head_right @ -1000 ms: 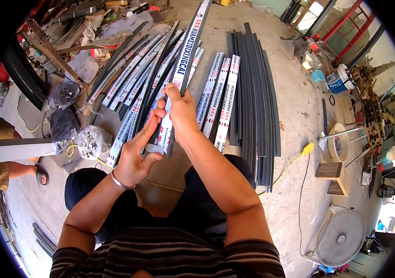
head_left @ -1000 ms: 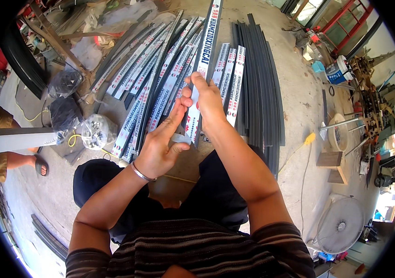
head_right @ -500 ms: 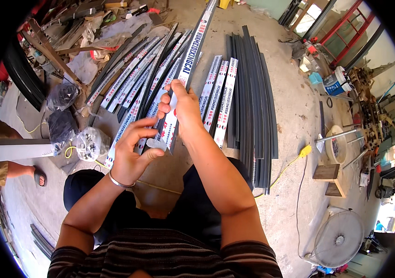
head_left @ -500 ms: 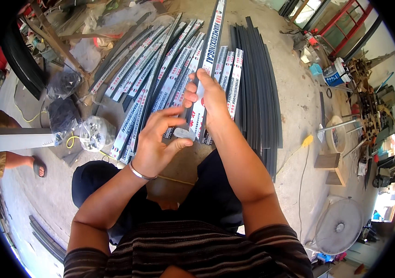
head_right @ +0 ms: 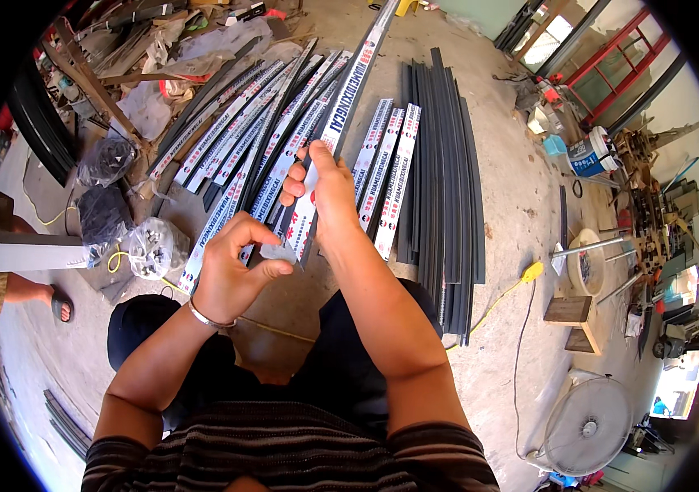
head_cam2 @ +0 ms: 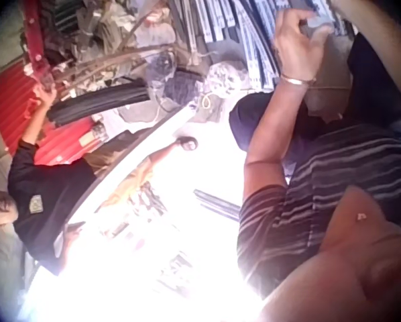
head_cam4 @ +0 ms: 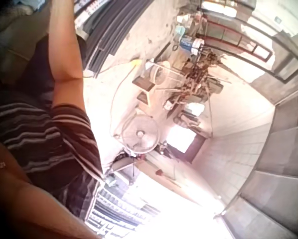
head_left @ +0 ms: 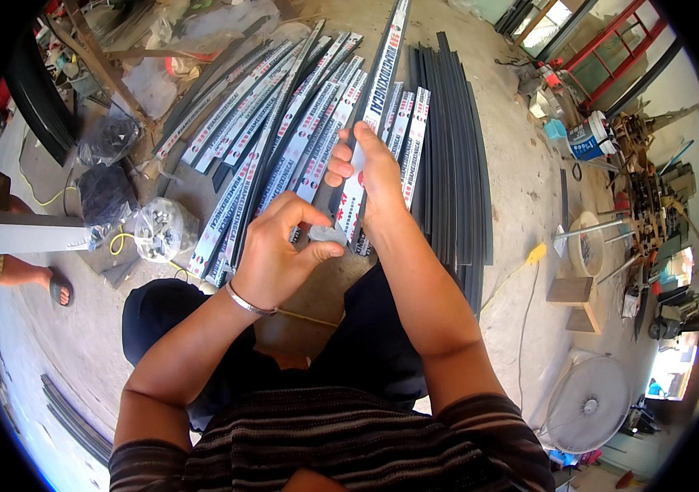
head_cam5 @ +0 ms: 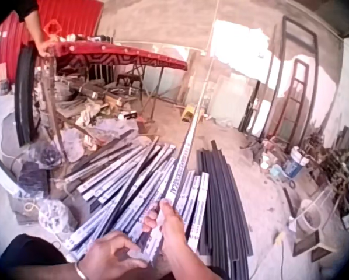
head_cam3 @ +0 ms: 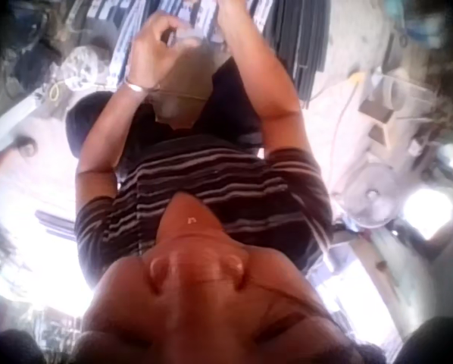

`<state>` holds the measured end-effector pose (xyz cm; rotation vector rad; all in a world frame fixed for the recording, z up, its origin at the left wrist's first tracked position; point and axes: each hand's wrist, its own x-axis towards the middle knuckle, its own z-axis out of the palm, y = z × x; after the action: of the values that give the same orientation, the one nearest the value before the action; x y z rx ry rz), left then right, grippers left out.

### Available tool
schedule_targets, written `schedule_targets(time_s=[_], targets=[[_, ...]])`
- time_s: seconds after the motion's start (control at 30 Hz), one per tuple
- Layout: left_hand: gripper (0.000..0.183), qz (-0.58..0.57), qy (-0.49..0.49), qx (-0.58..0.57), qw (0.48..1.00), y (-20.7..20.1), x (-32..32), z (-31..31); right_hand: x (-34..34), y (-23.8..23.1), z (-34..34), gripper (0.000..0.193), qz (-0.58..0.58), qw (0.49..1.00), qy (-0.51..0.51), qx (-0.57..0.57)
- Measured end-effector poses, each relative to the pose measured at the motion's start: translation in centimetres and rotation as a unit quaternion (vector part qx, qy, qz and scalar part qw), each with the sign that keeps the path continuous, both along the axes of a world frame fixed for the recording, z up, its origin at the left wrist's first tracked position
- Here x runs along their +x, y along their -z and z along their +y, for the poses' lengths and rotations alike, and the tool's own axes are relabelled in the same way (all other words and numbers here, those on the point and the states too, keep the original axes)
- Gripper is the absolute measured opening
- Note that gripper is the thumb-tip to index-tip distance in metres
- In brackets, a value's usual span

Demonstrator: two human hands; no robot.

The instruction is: The person attaches plastic end caps to metal sliding tracks by pressing them onto the ends of the tracks by hand.

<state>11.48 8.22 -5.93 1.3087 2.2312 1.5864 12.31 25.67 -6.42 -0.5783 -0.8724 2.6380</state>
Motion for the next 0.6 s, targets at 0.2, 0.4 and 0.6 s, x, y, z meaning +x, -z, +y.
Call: schedule_targets(time_s=[0.2,0.4,0.6], targets=[[0.062,0.029,0.015,0.043,0.999,1.1,0.6,0.3,0.3,0.3,-0.6,0.022,-0.039,0.999,-0.027,0.017],[0.055,0.027,-0.009,0.037,0.999,1.1,0.4,0.3,0.1,-0.6,-1.4,0.024,-0.056,0.996,-0.011,0.064],[0.058,-0.016,-0.008,0.050,0.999,1.5,-0.1,0.5,0.0,-0.6,-1.0,0.024,-0.043,0.997,-0.026,0.062]])
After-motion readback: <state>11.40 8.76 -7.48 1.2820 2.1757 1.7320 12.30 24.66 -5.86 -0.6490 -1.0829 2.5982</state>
